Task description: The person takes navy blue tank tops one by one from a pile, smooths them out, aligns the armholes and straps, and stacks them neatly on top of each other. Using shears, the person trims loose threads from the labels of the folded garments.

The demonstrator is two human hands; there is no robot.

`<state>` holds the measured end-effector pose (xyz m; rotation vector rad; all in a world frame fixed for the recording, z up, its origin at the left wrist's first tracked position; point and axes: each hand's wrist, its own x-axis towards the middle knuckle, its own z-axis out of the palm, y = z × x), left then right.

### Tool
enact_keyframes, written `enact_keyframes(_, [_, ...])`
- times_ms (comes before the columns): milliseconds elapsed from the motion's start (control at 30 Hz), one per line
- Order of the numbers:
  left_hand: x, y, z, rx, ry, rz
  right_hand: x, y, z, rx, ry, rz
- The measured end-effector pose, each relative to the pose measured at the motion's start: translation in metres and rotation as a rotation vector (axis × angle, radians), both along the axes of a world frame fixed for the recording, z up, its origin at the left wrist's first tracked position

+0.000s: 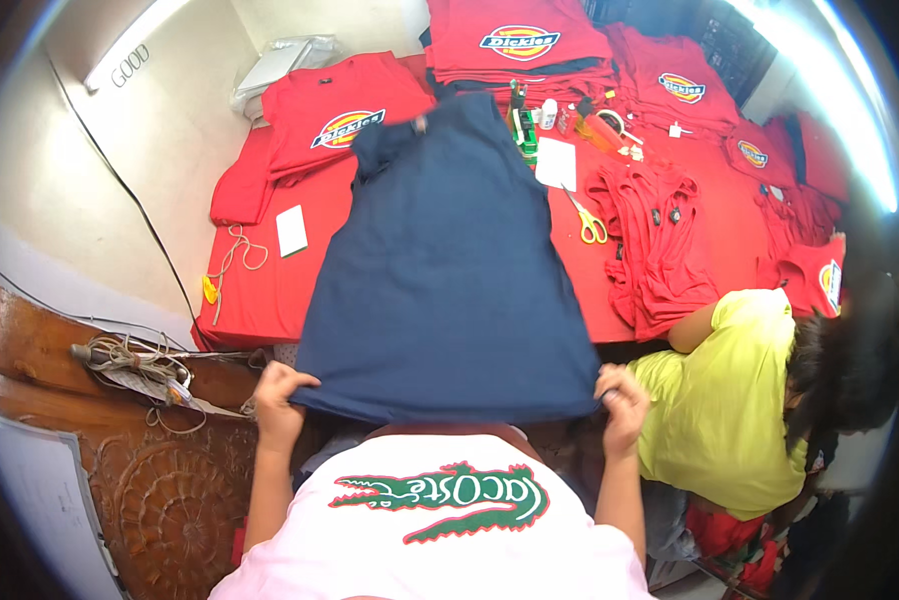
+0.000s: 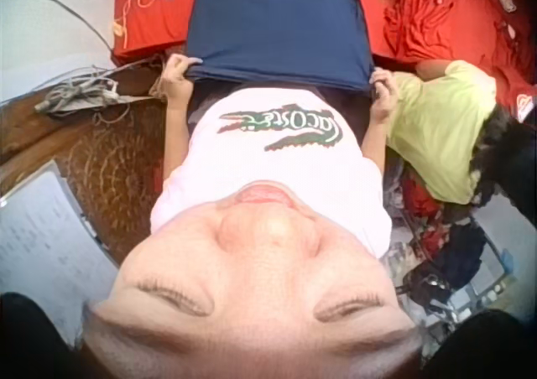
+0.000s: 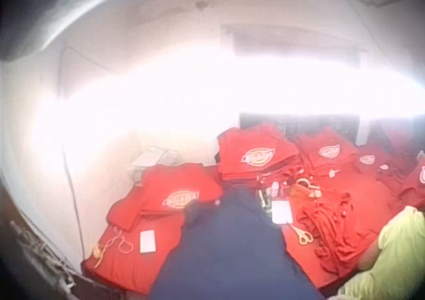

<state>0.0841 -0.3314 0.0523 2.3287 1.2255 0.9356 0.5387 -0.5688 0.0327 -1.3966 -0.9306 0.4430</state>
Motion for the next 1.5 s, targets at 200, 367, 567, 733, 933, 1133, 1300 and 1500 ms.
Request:
enact_keyframes(200, [-0.024, -0.041, -0.127, -0.236, 0.262, 0.003, -0.037, -0.051, -0.105, -0.472, -0.282, 0.097])
enact_keyframes(367, [-0.031, -0.053, -0.132, -0.306, 0.272, 0.026, -0.035, -0.058, -0.115, -0.511, -0.267, 0.042])
enact_keyframes(567, [-0.043, -0.067, -0.156, -0.622, 0.421, -0.032, -0.022, -0.078, -0.135, -0.635, -0.369, 0.148])
enact_keyframes(733, [-0.029, -0.061, -0.167, -0.529, 0.316, -0.106, -0.021, -0.049, -0.141, -0.734, -0.546, 0.075])
enact_keyframes(933, [0.089, 0.023, -0.143, -0.127, 0.092, -0.137, -0.035, 0.109, -0.115, -0.371, -0.596, -0.045])
enact_keyframes(1133, [0.188, 0.150, -0.166, -0.013, 0.375, -0.173, -0.043, 0.265, -0.131, -0.412, -0.994, 0.242])
enact_keyframes(1300, [0.221, 0.262, -0.189, 0.055, 0.619, -0.078, 0.016, 0.373, -0.164, -0.645, -1.227, -0.045])
enact_keyframes(1500, [0.257, 0.313, -0.180, 0.200, 0.560, -0.001, 0.045, 0.463, -0.156, -0.675, -1.231, -0.137])
